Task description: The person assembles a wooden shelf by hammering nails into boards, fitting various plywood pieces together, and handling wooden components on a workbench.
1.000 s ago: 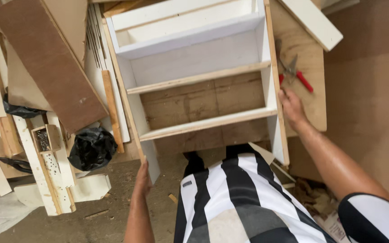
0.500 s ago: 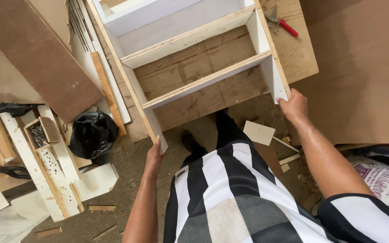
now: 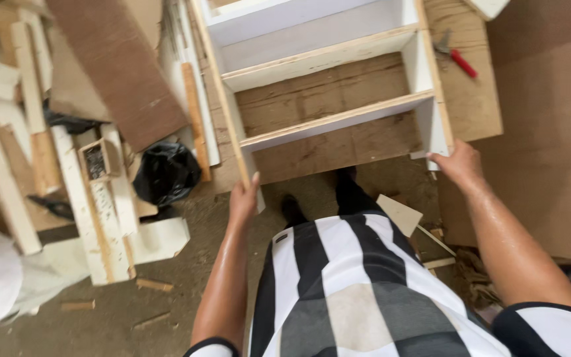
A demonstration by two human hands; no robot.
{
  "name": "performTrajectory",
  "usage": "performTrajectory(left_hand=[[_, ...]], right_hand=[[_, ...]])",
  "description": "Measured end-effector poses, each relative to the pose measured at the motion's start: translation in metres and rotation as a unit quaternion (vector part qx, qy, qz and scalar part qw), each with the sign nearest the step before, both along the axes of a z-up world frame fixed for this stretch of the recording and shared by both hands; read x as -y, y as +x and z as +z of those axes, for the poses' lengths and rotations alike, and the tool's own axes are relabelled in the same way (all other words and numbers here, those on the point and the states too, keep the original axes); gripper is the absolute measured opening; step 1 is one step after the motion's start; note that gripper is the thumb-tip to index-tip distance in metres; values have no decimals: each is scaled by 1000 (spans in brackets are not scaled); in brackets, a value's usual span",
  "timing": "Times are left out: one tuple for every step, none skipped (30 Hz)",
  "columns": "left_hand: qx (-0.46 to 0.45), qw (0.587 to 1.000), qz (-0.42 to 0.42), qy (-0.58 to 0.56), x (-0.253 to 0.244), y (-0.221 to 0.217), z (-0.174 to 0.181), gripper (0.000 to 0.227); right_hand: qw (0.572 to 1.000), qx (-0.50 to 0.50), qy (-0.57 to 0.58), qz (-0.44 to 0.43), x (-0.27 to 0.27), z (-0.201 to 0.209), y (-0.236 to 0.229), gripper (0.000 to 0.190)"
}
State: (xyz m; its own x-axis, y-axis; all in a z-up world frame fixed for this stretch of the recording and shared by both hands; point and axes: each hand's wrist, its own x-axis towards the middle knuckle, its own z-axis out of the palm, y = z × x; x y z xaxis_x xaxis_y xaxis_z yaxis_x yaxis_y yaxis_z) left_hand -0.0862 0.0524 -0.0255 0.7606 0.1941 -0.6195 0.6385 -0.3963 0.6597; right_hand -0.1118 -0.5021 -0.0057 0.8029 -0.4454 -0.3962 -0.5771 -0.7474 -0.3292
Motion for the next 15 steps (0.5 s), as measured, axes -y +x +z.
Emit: performTrajectory(left_hand=[[-9,998,-19,66,3,11,3,65],[36,993,-28,110,6,23,5,62],[79,984,-38,154,9,34,6,59],[122,972,-54,195,13,45,8,58],[92,973,-51,208,14,55,12,51],[64,972,-49,219,16,69,17,45],[36,971,-48,230,18,81,24,39],[23,968,-46,245,21,91,31,36],[9,965,-44,259,24,100,37,34],[-3,961,-43,274,26,107,42,32],[-1,959,-39,279,29,112,45,31],[2,958,-35,284,30,115,45,29],[5,957,-30,289,30,117,43,28],[21,961,-22,275,30,116,40,29],[37,964,-14,262,28,109,36,29]], right_hand=[[1000,-6,0,4,-1,0,7,59],[1000,0,14,5,-2,1,15,59],[1000,6,27,7,-2,2,24,59],[999,10,38,4,-2,3,27,59],[999,14,29,16,-2,3,32,59],[999,20,19,26,-3,3,39,59],[999,26,9,35,-2,3,46,59],[999,27,10,30,-2,3,49,58],[999,27,10,25,-4,2,53,57],[999,27,11,19,-4,1,56,57],[1000,24,10,14,-5,-1,57,56],[1000,22,9,9,-5,-3,58,55],[1000,19,7,4,-4,-5,58,54],[1000,14,7,8,-4,-6,59,54],[1000,9,6,11,-4,-7,58,53]])
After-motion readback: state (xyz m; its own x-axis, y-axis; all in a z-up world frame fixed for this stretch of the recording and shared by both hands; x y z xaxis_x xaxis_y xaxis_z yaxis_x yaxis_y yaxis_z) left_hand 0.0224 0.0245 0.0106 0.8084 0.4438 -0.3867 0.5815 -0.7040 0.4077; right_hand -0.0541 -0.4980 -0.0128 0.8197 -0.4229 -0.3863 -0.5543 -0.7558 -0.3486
